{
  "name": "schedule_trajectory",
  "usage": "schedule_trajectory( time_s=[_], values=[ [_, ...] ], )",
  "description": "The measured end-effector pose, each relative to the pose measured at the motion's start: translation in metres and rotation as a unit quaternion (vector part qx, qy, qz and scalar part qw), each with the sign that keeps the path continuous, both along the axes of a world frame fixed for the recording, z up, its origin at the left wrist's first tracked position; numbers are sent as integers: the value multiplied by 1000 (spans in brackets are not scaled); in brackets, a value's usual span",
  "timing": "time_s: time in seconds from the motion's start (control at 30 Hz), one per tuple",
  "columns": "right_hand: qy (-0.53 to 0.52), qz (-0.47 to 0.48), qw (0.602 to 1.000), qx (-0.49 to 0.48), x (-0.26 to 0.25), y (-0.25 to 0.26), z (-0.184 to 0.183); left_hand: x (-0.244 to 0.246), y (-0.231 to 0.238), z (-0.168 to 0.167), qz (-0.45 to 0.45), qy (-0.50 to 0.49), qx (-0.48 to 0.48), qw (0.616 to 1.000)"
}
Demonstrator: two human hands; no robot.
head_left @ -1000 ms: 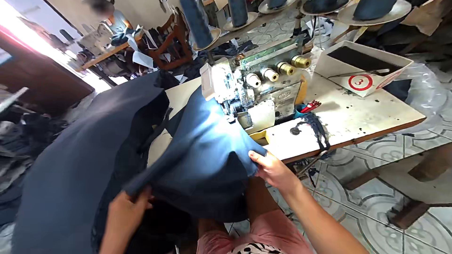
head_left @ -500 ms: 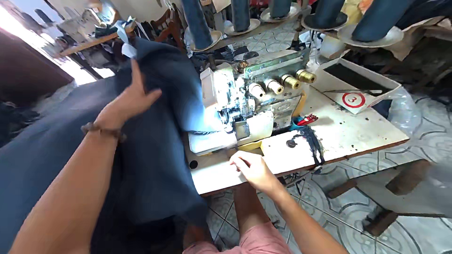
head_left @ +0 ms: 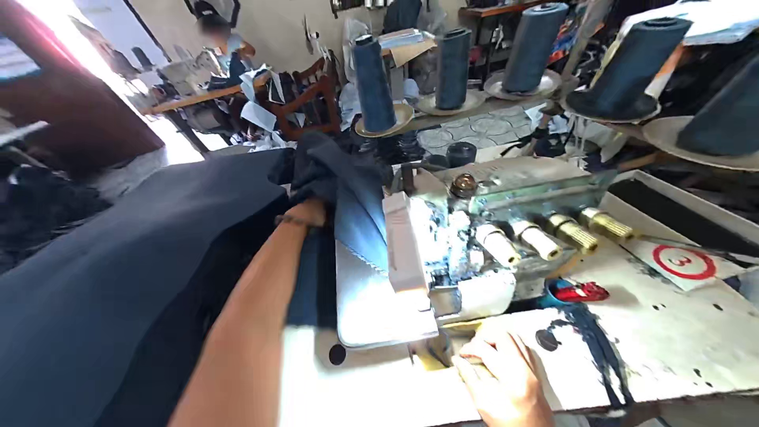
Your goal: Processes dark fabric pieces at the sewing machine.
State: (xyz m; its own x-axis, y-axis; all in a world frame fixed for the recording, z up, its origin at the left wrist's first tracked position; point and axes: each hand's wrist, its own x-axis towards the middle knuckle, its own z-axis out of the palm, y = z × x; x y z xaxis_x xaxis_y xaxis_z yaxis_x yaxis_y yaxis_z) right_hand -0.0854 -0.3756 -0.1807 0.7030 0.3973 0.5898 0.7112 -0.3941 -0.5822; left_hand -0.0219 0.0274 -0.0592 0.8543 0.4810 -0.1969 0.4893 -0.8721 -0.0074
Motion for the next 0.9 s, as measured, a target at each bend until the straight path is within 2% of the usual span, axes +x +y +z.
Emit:
schedule_trajectory(
  time_s=[0.07,0.13,0.17,0.2,0.3,0.37,0.43,0.53,0.6,0.7,0.8,0.9],
  values=[
    [16,-2,1000,-21,-1,0,4,39,-8,15,48,-82,18,995],
    [21,-11,999,-31,-1,0,4,68,-4,0,41,-204,36,977],
    [21,-12,999,-31,-1,0,4,71,-4,-5,38,-200,35,979],
    [19,-11,999,-31,-1,1,3,63,-7,-4,36,-146,34,988],
    [-1,-2,1000,-26,0,0,-2,8,-25,20,-21,87,17,996],
    [-14,7,1000,-15,2,1,-4,-55,-38,43,-102,109,-5,989],
    [-18,18,1000,-13,2,1,-3,-137,-52,71,-137,31,-21,990],
    [-23,19,999,-14,2,2,-4,-259,-53,98,-46,-107,40,992],
    [-26,21,999,-22,0,1,-3,-314,-40,96,27,-173,80,981],
    [-34,25,999,-30,-3,0,-2,-355,-20,67,93,-213,79,969],
    [-31,25,999,-34,-4,-3,0,-361,-21,44,74,-276,91,954],
    [-28,23,999,-31,-4,-4,0,-362,-22,42,67,-319,87,941]
  ],
)
